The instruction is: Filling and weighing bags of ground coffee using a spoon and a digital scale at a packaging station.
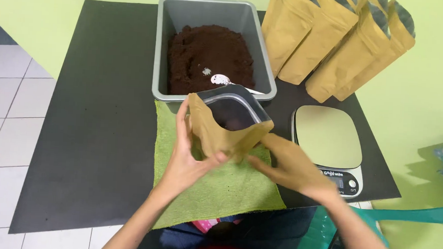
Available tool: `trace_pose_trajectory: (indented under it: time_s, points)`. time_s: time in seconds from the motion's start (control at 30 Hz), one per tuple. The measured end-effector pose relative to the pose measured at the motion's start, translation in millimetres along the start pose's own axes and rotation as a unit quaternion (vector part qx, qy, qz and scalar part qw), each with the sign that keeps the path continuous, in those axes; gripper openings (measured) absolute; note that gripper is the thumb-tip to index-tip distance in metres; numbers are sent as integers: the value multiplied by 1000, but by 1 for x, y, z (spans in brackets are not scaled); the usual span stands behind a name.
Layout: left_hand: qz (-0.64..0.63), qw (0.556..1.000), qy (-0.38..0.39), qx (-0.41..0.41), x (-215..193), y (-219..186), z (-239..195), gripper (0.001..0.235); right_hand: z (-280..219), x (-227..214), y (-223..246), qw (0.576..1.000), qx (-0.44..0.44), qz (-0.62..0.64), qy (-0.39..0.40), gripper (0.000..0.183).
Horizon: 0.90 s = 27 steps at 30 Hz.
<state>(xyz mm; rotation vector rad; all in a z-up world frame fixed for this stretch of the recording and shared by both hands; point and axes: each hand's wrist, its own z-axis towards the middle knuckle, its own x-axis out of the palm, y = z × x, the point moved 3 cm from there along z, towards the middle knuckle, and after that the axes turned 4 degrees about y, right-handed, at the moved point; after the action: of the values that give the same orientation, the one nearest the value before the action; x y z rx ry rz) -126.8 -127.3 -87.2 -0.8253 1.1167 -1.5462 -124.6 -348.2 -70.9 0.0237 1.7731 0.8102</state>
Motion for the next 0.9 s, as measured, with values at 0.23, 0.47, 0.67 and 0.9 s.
trace_pose_trajectory:
  time_s: [0.23, 0.47, 0.67, 0.9]
  points:
    - [72, 993, -83, -32, -19, 15, 6, 42, 12, 8, 2, 958, -130, -25, -256, 12]
    - [92, 995, 15, -34, -3, -7, -9, 52, -4, -4, -3, 970, -81, 4, -227, 3]
    - [163, 985, 27, -56, -8, 51, -26, 34, -8, 9, -12, 980, -47, 40, -189, 8]
    - [172, 985, 1, -5, -3, -35, -18, 46, -21, 24, -68, 974, -19, 86, -210, 13]
